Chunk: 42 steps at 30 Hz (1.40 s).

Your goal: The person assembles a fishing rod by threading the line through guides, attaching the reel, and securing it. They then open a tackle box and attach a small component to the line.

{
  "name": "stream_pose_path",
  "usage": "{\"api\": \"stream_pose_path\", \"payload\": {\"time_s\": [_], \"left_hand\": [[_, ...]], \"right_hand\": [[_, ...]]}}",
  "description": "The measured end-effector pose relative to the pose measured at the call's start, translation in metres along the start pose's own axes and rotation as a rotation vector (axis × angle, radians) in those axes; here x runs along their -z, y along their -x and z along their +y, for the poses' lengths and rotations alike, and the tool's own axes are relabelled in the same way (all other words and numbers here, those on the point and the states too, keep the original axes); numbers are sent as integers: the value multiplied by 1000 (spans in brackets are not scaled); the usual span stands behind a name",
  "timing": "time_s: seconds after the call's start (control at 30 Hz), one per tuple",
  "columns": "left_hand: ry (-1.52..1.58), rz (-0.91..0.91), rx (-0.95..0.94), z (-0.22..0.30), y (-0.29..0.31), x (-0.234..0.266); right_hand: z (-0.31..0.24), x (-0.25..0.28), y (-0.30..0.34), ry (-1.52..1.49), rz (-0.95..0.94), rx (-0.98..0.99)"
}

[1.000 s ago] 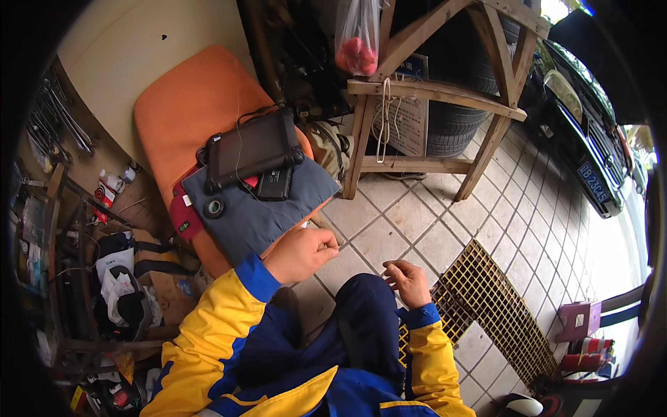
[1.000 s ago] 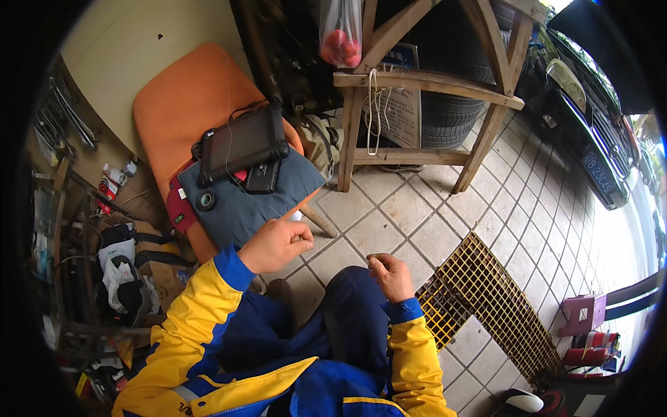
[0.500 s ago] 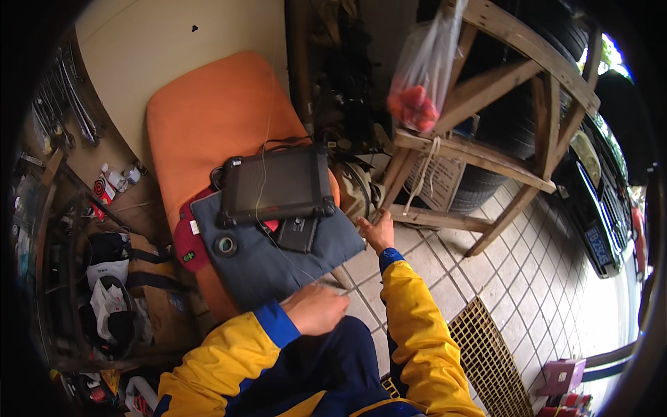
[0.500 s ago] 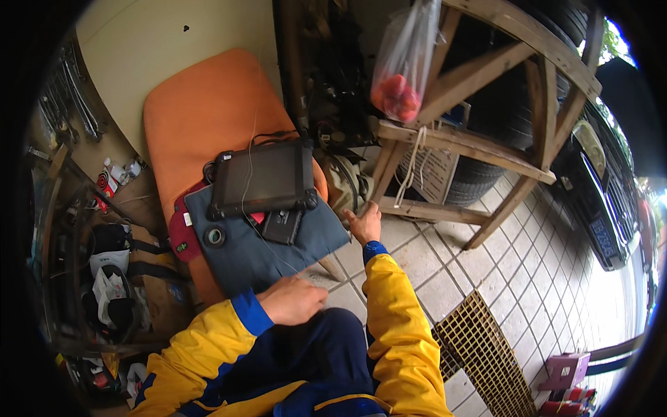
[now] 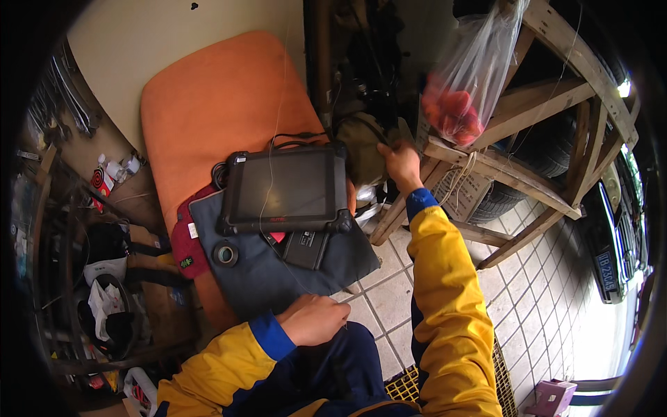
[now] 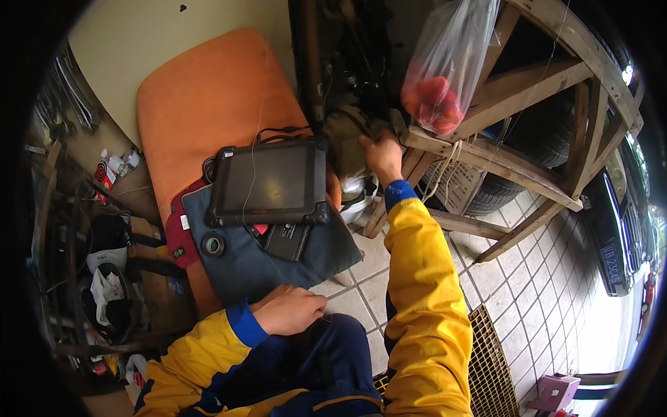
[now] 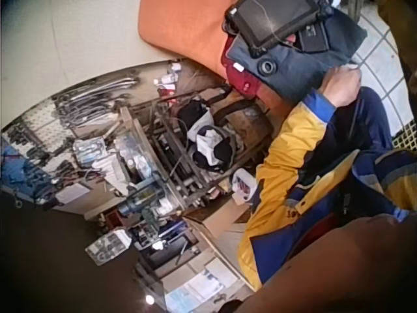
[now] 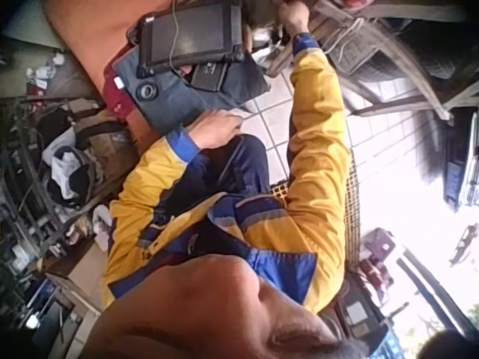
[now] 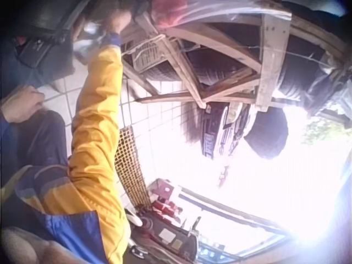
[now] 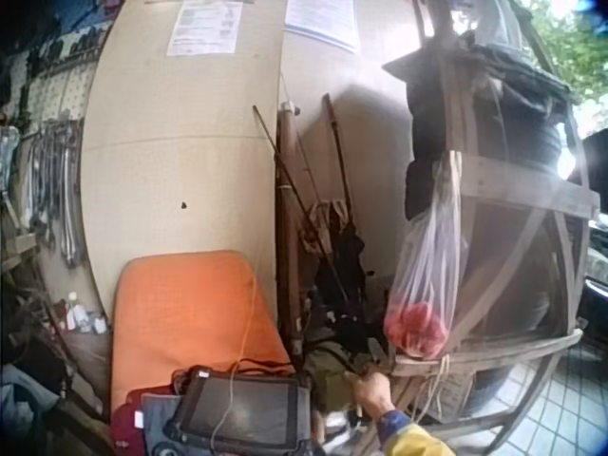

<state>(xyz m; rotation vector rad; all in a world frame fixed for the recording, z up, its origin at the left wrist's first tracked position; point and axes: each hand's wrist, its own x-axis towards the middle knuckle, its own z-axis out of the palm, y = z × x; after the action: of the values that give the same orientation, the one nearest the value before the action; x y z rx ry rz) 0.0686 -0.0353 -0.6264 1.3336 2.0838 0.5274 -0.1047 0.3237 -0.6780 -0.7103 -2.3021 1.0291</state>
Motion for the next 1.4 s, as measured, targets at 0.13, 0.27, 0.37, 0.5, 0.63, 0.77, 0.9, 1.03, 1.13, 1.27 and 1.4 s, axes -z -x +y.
{"api": "stream_pose_path", "payload": {"time_s": [0.13,0.27,0.37,0.5,0.63,0.77,0.9,1.03,1.13,1.27,1.4], "left_hand": [[-70,11,33,-3,-14,-2],[-71,19,106,-4,-21,-1],[-46,76,87,-2,-21,-4],[-46,63,122,-7,-27,-5],[-15,87,132,-14,-34,-3],[-7,90,126,-17,-33,-3],[-23,83,152,-17,-33,-3],[-25,70,162,-19,-35,-4],[-32,48,165,-21,-36,-5],[-25,72,143,-24,-37,-5],[-44,84,141,-25,-42,-7]], "right_hand": [[13,-10,-2,31,-159,28],[33,-15,16,-238,-281,-150],[19,-10,12,-438,-150,-58],[-29,9,0,-443,-90,98],[-68,43,12,-539,-47,133],[-94,81,33,-537,-78,161],[-99,127,69,-823,-221,224],[-91,154,98,-722,-190,215],[-77,162,120,-676,-212,223],[-62,142,137,-905,-225,251],[-57,97,125,-963,-281,155]]}}
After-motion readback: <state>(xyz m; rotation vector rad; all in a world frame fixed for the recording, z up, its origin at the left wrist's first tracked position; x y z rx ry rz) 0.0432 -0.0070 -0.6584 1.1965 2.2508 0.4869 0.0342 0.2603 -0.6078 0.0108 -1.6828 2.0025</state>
